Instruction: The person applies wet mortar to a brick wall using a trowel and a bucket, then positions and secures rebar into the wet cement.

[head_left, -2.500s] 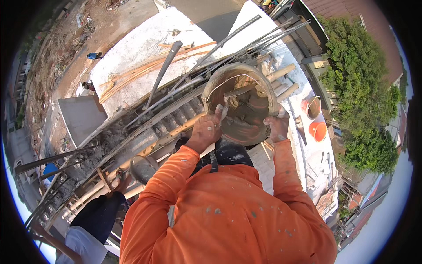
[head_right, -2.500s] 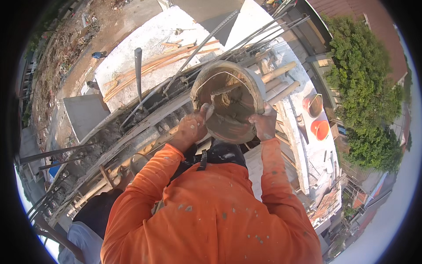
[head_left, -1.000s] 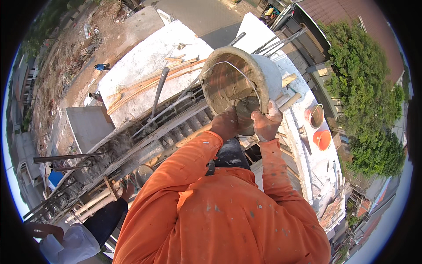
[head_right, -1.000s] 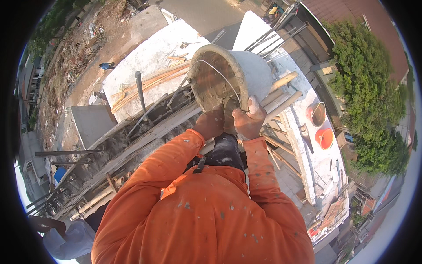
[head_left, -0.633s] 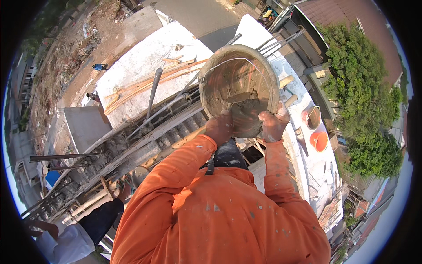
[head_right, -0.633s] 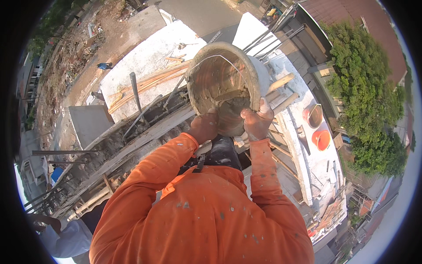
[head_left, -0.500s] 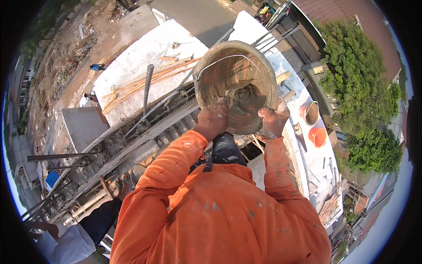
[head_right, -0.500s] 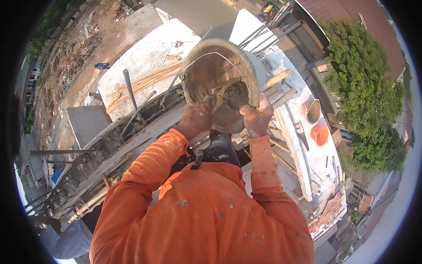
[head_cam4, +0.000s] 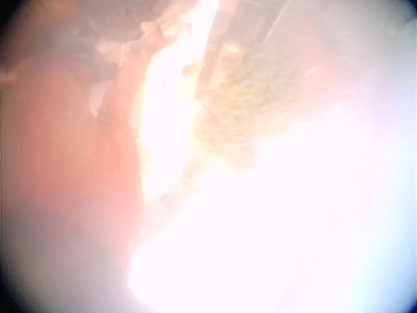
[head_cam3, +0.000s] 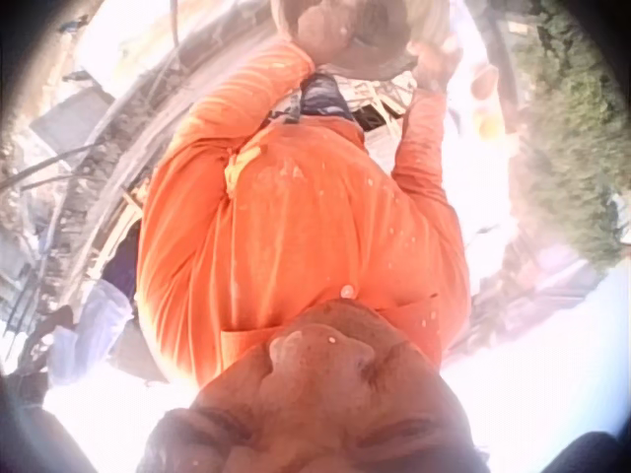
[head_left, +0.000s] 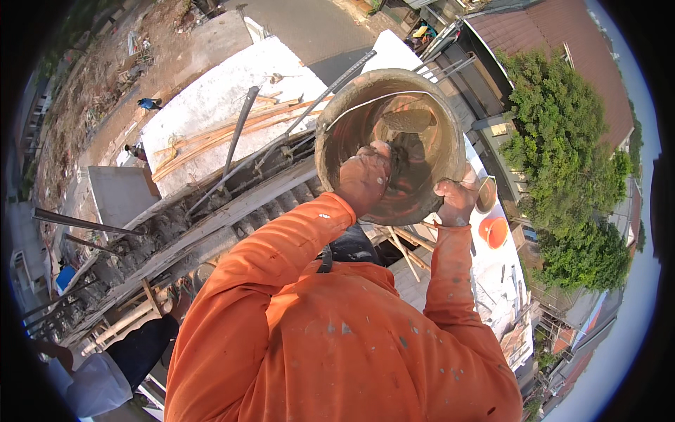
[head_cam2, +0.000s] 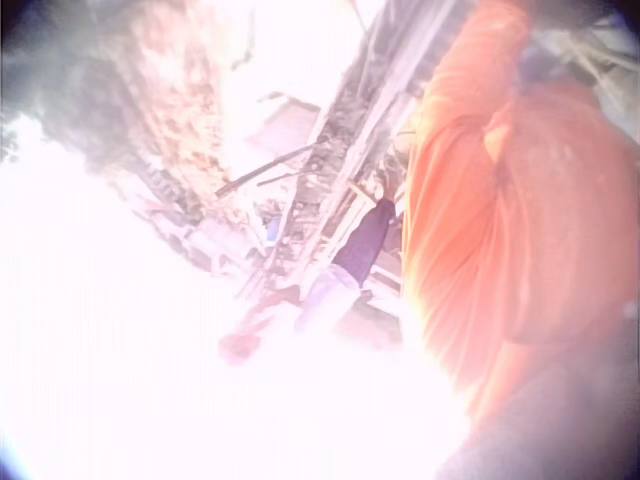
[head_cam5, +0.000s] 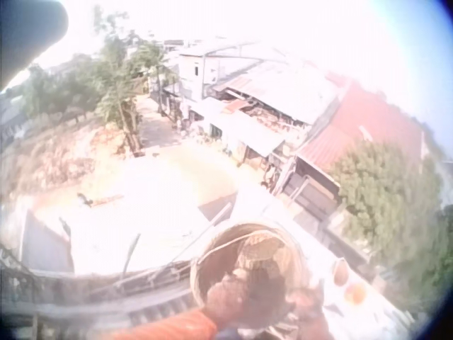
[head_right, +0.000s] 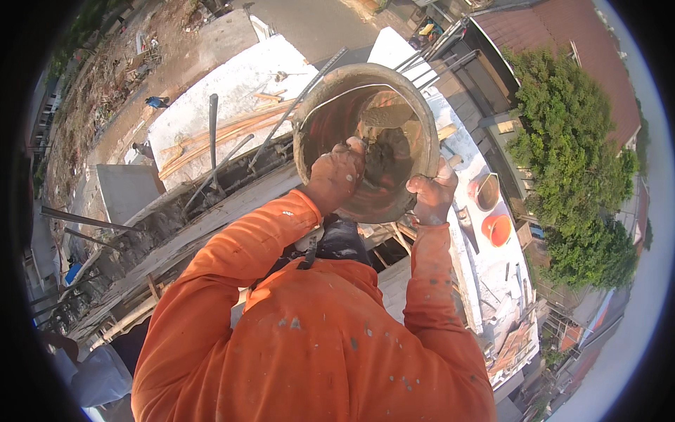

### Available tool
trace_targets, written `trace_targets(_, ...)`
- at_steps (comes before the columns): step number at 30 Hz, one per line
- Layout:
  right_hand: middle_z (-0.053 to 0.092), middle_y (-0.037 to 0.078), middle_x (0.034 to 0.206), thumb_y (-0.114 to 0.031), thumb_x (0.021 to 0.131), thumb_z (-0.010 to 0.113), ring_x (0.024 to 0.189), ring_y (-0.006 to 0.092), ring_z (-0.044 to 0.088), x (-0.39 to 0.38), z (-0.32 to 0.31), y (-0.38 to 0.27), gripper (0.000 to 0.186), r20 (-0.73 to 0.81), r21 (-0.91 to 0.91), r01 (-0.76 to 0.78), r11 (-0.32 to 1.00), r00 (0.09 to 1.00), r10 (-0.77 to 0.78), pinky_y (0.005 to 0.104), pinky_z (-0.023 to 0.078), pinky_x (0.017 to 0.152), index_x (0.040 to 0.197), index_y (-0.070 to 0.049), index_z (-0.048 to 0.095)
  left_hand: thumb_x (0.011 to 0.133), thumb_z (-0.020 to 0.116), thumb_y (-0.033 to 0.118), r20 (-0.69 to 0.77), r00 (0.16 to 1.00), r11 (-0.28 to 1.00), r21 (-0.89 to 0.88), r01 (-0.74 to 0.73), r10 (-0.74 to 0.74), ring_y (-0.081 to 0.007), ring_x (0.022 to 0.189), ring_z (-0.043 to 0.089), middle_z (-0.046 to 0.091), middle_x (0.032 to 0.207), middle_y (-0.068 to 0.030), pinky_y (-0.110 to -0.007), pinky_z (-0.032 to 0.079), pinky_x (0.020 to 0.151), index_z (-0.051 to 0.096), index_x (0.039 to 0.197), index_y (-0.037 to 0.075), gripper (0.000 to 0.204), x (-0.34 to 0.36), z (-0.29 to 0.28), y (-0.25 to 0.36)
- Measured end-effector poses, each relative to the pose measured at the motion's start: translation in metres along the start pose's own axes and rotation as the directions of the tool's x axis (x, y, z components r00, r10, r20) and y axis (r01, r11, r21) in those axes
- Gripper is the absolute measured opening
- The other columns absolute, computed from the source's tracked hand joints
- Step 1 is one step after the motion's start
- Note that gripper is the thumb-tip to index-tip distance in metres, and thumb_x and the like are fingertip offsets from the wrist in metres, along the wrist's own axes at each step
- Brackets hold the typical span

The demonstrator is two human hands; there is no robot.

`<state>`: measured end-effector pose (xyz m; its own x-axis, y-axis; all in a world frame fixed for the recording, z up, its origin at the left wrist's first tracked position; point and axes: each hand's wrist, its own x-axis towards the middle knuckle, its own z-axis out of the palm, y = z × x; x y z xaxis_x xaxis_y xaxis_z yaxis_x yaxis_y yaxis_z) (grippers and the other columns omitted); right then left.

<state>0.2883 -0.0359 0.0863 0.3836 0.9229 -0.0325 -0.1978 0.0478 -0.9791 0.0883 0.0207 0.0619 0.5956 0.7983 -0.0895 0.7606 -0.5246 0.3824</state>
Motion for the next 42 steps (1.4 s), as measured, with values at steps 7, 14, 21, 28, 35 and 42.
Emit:
trace_targets(7,0.058,0.006,0.065,0.002,0.058,0.056,0.051,0.0130,0.053,0.004,-0.011,-0.005,0.039,-0.083,0.073,-0.004,0.997,0.996,0.010,0.0221,0.040,0.046,0.097,0.003,0.057,0.081,0.048,0.013,0.010,0.998,0.998,-0.014,-0.059,0.059,-0.0246,0.068,0.063,0.060,0.085,-0.0168,-0.038,0.050,0.052,0.045,0.105,-0.005,0.029,0.000,-0.012,0.008)
trace_targets(14,0.060,0.010,0.077,0.006,0.057,0.056,0.054,0.0160,0.055,0.010,-0.019,-0.011,0.056,-0.074,0.098,-0.009,0.995,0.997,0.016,0.0238,0.044,0.047,0.112,0.000,0.046,0.080,0.049,0.015,0.150,0.983,0.982,0.139,-0.126,0.105,-0.0240,0.076,0.061,0.059,0.079,-0.0123,-0.035,0.049,0.053,0.043,0.110,-0.009,0.038,-0.005,-0.015,0.011)
trace_targets(21,0.060,0.009,0.078,0.007,0.055,0.056,0.050,0.0140,0.052,0.012,-0.010,-0.035,0.046,-0.002,0.066,-0.068,0.996,0.998,0.068,0.0240,0.041,0.044,0.101,0.003,0.055,0.075,0.051,0.010,-0.255,0.948,0.980,0.110,-0.165,0.188,-0.0212,0.079,0.060,0.058,0.082,-0.0108,-0.029,0.048,0.056,0.047,0.099,-0.002,0.027,0.009,-0.020,0.028)
trace_targets(28,0.059,0.009,0.073,0.008,0.057,0.055,0.051,0.0154,0.053,0.021,0.003,-0.037,0.044,-0.084,0.010,-0.026,1.000,0.996,0.027,0.0246,0.042,0.046,0.101,0.004,0.055,0.078,0.048,0.014,0.090,0.964,0.944,0.194,-0.265,0.252,-0.0250,0.079,0.060,0.058,0.088,-0.0162,-0.035,0.049,0.062,0.046,0.108,-0.005,0.036,-0.007,-0.021,-0.014)
trace_targets(35,0.048,0.004,0.061,0.007,0.060,0.054,0.051,0.0124,0.044,0.002,0.032,-0.010,0.017,-0.006,-0.280,0.137,0.950,0.989,-0.145,0.0254,0.038,0.048,0.076,0.002,0.051,0.080,0.049,0.021,-0.166,0.985,0.887,0.461,0.030,0.053,-0.0241,0.080,0.061,0.058,0.091,-0.0163,-0.040,0.048,0.052,0.047,0.112,-0.007,0.043,0.027,-0.065,-0.018)
trace_targets(42,0.048,0.003,0.064,0.006,0.058,0.056,0.057,0.0101,0.043,-0.014,0.069,-0.032,0.014,0.072,-0.384,0.325,0.864,0.944,-0.323,0.0233,0.037,0.051,0.067,0.001,0.048,0.080,0.046,0.017,0.053,0.987,0.988,0.036,0.149,-0.151,-0.0272,0.075,0.063,0.063,0.083,-0.0148,-0.038,0.051,0.064,0.054,0.097,0.002,0.024,0.018,-0.036,-0.029)
